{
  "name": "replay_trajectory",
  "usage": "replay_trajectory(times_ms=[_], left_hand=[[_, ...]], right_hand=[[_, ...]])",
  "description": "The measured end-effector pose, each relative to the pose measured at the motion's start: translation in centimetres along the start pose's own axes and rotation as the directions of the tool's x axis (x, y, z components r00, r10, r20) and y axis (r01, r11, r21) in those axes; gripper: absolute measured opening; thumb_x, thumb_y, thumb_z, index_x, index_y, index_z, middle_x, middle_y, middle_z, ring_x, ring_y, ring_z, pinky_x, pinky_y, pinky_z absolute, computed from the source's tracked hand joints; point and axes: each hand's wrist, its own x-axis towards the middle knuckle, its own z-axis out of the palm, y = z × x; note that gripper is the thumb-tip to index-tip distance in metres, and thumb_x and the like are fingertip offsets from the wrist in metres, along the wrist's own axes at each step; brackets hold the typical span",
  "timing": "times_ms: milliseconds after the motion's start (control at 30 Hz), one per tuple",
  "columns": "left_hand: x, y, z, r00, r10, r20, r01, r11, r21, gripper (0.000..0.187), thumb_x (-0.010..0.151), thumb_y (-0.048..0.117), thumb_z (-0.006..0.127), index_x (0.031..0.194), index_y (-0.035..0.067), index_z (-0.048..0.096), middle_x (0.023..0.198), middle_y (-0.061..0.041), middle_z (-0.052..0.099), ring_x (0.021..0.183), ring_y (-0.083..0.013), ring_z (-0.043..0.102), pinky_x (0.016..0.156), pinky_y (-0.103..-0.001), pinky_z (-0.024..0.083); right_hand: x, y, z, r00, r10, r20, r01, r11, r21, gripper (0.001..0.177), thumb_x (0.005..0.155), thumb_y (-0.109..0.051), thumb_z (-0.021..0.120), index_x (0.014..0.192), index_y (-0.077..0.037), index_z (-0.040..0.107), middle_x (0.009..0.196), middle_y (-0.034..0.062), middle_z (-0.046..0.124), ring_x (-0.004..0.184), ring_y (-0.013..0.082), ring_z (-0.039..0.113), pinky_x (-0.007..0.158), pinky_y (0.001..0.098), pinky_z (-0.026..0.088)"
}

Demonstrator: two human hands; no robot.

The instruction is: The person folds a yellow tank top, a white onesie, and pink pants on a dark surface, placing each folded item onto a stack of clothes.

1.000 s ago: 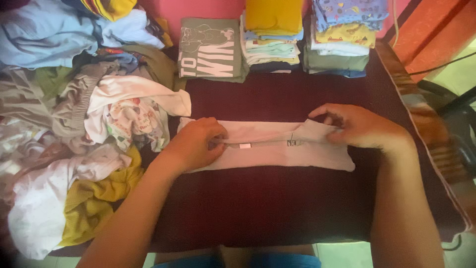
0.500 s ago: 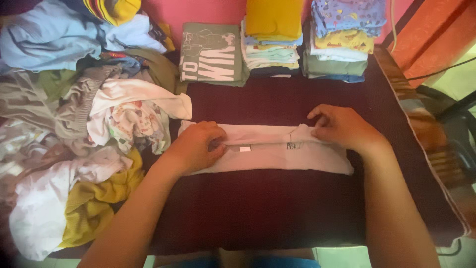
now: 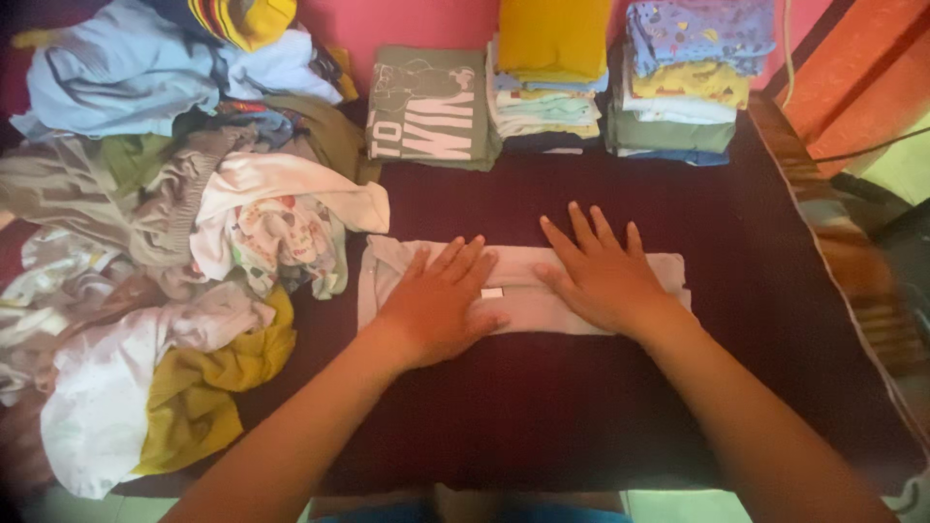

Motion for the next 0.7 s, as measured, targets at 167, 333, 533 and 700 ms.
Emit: replay_trajectory(times_ms=[167,333,533,700], left_hand=[[-0.3,0.1,0.1,0.998,-0.021,-0.060,0.021,1.000,0.007,0.082,0.094,0.061,0.053,0.153,0.007,0.034,0.162,-0.021,0.028,0.150,-0.0374,0.025,0.118,-0.057,0.017],[-0.1,-2.6,-1.3,0.950,-0.031,-0.312,0.017,0.999,-0.045,0.060,0.093,0.035,0.059,0.143,0.003,0.052,0.148,-0.024,0.050,0.136,-0.0409,0.048,0.113,-0.053,0.034],[-3.3,-8.2,-5.6,0.902,-0.340,-0.264,0.282,0.930,-0.236,0.048,0.077,0.003,0.061,0.123,0.014,0.072,0.118,-0.015,0.072,0.111,-0.0383,0.065,0.093,-0.047,0.053],[-3.1,-7.3,-5.3,0.910,-0.270,-0.314,0.219,0.958,-0.187,0.036,0.077,0.010,0.069,0.113,0.012,0.073,0.109,-0.015,0.069,0.105,-0.0378,0.064,0.087,-0.050,0.052]], right_hand=[[-0.3,0.0,0.0,0.999,-0.013,-0.043,0.013,1.000,-0.005,0.073,0.098,-0.064,0.030,0.161,-0.029,0.020,0.169,0.0126,0.010,0.155,0.0350,0.006,0.119,0.0631,0.006],[-0.4,1.4,-0.3,0.983,-0.037,-0.179,0.066,0.984,0.163,0.072,0.099,-0.052,0.042,0.162,-0.021,0.023,0.168,0.0185,0.012,0.155,0.0371,0.008,0.117,0.0648,0.006],[-3.0,3.7,-2.5,0.897,0.104,-0.430,0.142,0.852,0.504,0.051,0.085,-0.021,0.063,0.135,-0.007,0.058,0.136,0.0179,0.058,0.126,0.0330,0.058,0.104,0.0436,0.047],[-3.0,3.4,-3.0,0.911,0.145,-0.387,0.094,0.839,0.536,0.026,0.083,-0.024,0.071,0.099,-0.004,0.072,0.086,0.0119,0.072,0.082,0.0263,0.072,0.078,0.0375,0.056]])
